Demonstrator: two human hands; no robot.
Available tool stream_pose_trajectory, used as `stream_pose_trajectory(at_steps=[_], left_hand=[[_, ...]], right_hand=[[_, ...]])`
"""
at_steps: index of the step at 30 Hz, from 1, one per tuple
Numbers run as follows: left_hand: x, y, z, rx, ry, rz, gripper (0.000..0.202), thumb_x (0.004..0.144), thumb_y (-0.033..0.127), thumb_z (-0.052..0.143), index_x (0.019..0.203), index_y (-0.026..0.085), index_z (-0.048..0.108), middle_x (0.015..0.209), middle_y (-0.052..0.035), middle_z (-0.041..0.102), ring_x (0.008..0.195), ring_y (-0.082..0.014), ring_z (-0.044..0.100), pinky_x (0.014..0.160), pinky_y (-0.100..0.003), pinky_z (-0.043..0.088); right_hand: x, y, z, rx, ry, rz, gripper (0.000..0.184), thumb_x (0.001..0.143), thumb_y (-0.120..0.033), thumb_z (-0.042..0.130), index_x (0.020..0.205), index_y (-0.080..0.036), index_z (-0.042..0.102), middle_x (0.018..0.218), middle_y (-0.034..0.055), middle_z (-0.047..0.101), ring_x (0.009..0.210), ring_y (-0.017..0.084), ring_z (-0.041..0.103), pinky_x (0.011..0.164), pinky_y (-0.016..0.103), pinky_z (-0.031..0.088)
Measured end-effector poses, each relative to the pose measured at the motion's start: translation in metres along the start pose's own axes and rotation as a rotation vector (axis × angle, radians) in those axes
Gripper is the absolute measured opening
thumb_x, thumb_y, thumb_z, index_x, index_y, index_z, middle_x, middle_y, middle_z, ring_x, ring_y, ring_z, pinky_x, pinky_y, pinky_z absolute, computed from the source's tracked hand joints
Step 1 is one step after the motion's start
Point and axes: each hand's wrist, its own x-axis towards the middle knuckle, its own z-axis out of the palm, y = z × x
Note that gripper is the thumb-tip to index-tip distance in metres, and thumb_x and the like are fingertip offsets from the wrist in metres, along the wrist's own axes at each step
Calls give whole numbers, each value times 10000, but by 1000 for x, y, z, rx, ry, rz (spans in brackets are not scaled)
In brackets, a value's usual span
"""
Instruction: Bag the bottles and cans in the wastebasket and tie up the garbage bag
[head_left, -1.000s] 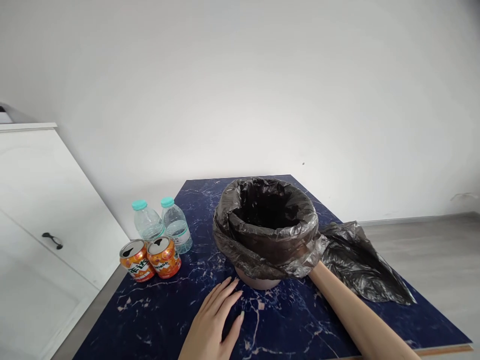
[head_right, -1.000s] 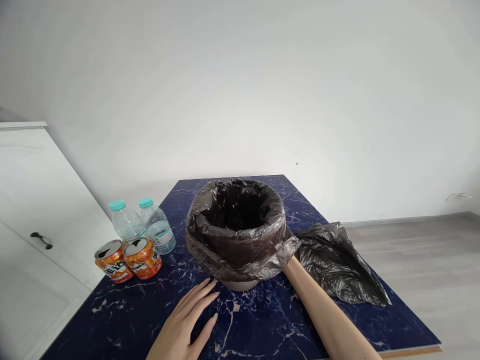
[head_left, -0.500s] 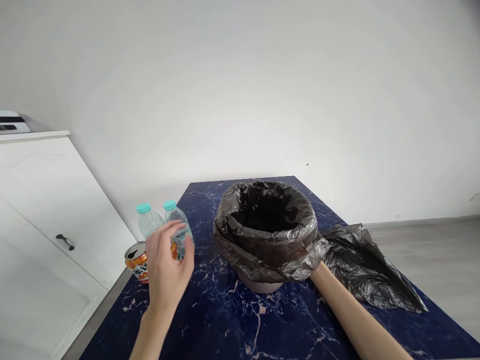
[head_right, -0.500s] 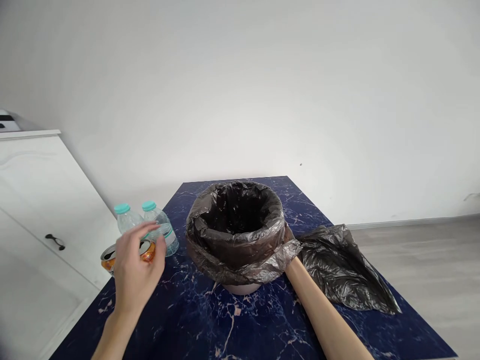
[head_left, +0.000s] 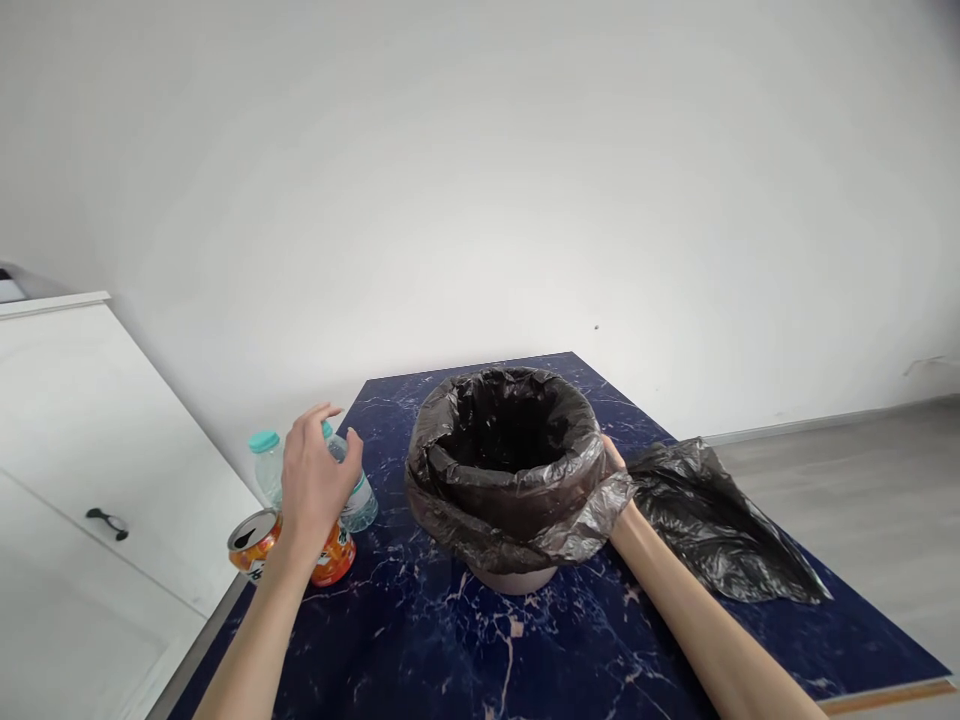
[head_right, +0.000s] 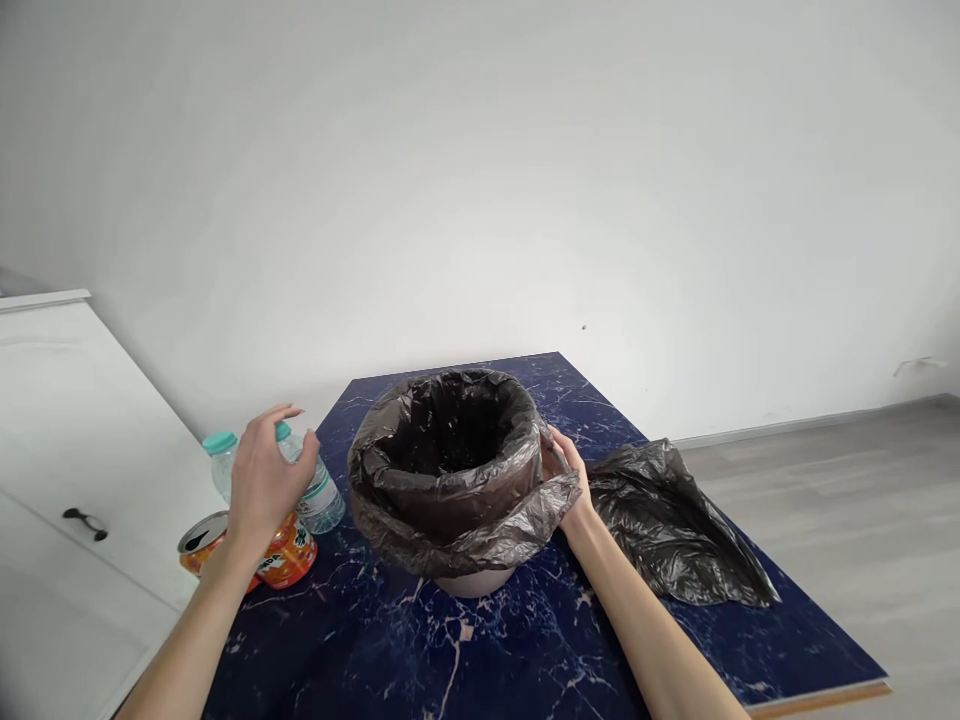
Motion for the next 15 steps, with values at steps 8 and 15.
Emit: stream_pose_trajectory(at_steps=[8,15], left_hand=[[-3,4,2,-25,-7,26,322,1064,311,435,1305,187,609,1346,-188,670,1328,-376,636,1106,-564,539],[2,12,-3,-60,17,116,295,1117,364,434,1300,214,608,1309,-176,690,1284,-353,669,1062,-536,571]], right_hand=[[4,-5,9,54,11,71,180,777,-374,902,944,-334,847,976,-50,860,955,216,804,932,320,646],[8,5,8,130,-46,161,152,876,-355,865,945,-233,809,927,22,825,848,227,775,897,412,656]])
